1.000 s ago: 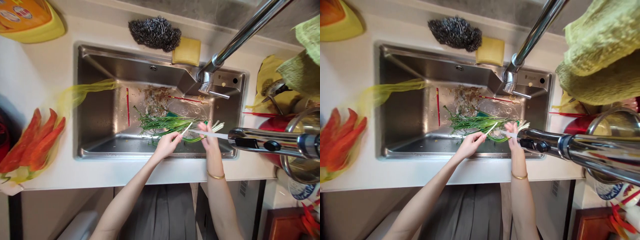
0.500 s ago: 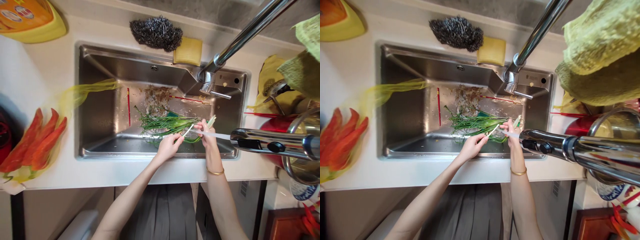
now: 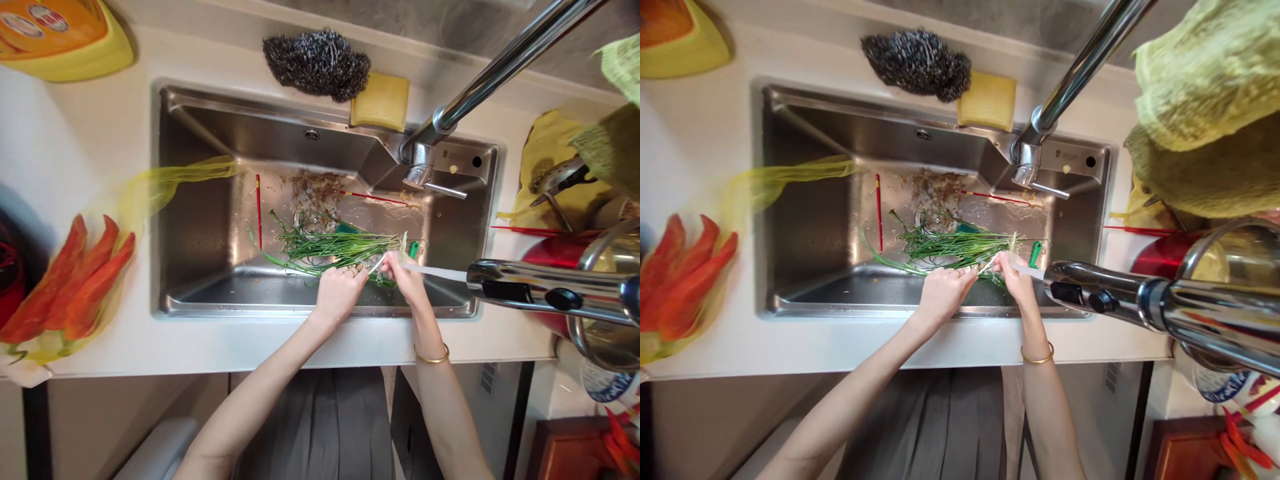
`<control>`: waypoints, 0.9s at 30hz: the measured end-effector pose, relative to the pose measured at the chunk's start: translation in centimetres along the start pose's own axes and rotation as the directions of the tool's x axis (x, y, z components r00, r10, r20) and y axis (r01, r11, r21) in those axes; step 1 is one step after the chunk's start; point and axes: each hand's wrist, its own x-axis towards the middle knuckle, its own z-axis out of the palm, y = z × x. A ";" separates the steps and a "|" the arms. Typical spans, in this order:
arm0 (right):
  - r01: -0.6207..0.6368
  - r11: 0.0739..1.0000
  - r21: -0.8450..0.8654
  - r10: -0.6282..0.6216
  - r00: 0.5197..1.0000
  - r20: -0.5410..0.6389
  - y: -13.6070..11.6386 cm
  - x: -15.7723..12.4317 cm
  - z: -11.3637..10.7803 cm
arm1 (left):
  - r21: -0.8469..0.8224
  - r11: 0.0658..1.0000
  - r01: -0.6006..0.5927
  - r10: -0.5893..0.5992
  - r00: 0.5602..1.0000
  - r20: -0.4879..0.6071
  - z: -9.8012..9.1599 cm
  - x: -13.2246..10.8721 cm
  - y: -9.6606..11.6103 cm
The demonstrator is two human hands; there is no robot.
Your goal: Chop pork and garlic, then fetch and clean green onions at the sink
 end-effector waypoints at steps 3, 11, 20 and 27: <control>0.017 1.000 -0.006 -0.017 1.000 -0.020 0.5 0.0 0.1 | 0.001 1.000 -0.020 0.020 1.000 0.012 -0.3 0.1 0.1; -0.043 0.986 0.161 0.074 0.980 -0.187 1.3 0.3 -0.4 | -0.063 0.998 -0.006 0.008 0.999 0.032 -0.6 -0.2 0.0; -0.223 0.929 0.296 0.209 0.975 0.080 -0.7 -0.5 -0.5 | -0.563 0.806 0.186 -0.125 0.981 0.145 0.1 0.1 -0.7; -0.171 0.865 0.472 0.222 0.973 -0.054 0.3 0.5 -0.8 | -0.775 0.583 0.244 -0.071 0.965 0.251 0.7 0.0 -0.2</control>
